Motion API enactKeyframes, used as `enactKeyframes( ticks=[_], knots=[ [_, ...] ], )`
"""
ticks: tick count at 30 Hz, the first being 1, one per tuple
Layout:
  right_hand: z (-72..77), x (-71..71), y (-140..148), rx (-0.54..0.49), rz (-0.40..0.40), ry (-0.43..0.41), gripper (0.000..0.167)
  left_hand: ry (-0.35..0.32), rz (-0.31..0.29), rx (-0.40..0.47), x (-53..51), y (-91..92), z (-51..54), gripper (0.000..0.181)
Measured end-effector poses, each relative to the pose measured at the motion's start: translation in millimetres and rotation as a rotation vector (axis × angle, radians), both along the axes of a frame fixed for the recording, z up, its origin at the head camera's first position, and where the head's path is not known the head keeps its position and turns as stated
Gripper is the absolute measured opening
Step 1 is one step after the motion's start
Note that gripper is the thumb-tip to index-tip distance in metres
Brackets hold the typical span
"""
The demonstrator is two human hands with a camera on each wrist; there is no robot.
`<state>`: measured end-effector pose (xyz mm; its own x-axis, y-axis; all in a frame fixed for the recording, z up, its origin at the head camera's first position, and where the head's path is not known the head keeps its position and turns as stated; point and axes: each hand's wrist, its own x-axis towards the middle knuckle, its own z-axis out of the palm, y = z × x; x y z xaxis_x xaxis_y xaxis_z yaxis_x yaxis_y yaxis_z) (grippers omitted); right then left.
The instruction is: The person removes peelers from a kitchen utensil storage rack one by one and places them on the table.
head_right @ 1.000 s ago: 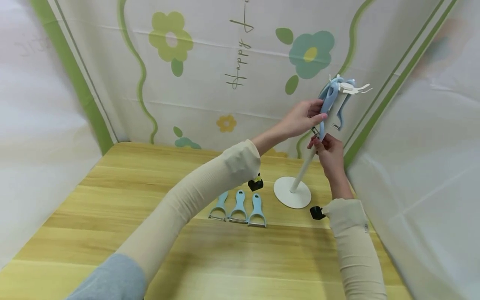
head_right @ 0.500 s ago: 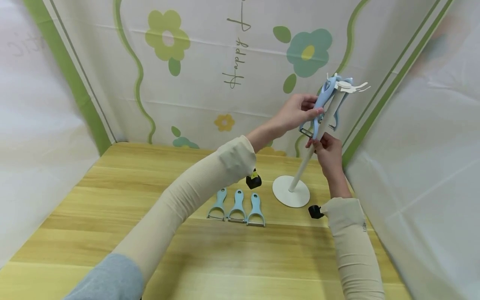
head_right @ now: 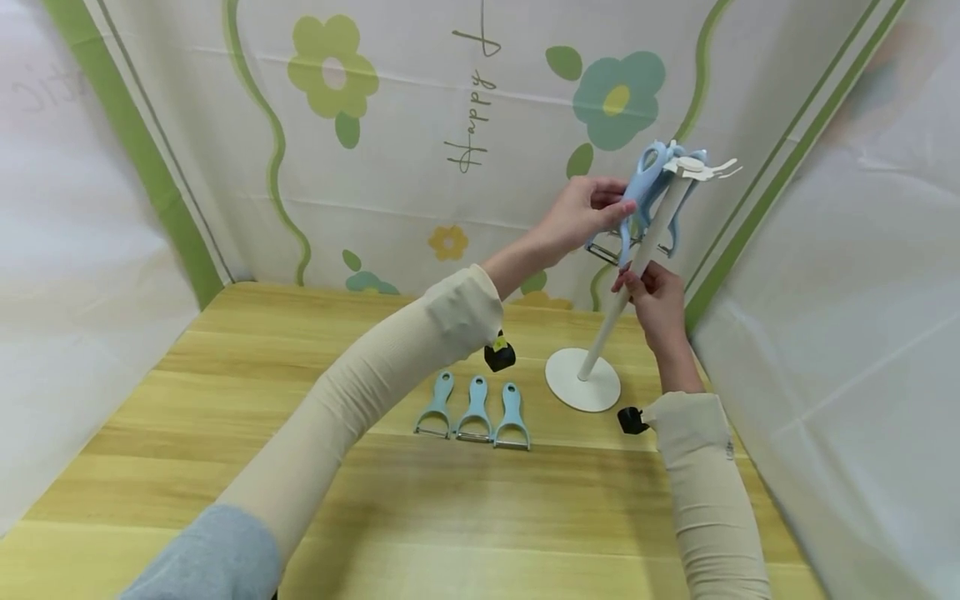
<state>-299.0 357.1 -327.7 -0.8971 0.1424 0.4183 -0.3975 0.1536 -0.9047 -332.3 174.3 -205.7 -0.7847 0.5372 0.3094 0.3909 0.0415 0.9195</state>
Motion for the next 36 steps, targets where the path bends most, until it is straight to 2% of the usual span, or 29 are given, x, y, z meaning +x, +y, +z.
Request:
enactKeyframes(
  ticks=[8,18,23,28,33,36],
  knots=[
    [1.8,-4.1,-2.8,-0.026,0.013,-0.001,0.018,0.008,0.024,0.026,-0.9,-10.3,3.3,0.035],
    [2.1,-6.3,-3.7,-0.002,-0.001,-0.014,0.011,0.011,0.006,0.085,0.4,-36.7,-7.3,0.028],
    [1.7,-5.8,-3.3,0.010,-0.001,-0.022,0.014,0.014,0.033,0.074,0.3,-48.5,-16.7,0.023],
    [-0.7,-2.5,0.7,-0.025,0.030,-0.017,0.013,0.036,0.028,0.051,1.8,-58.7,-30.9,0.022],
    [-1.9,-0.7,3.2,-0.067,0.079,-0.001,0.012,-0.006,0.015,0.054,4.3,-68.7,-47.7,0.021],
    [-0.9,-0.3,2.8,-0.058,0.072,-0.002,0.012,-0.019,0.013,0.040,7.3,-74.6,-57.3,0.021]
  ],
)
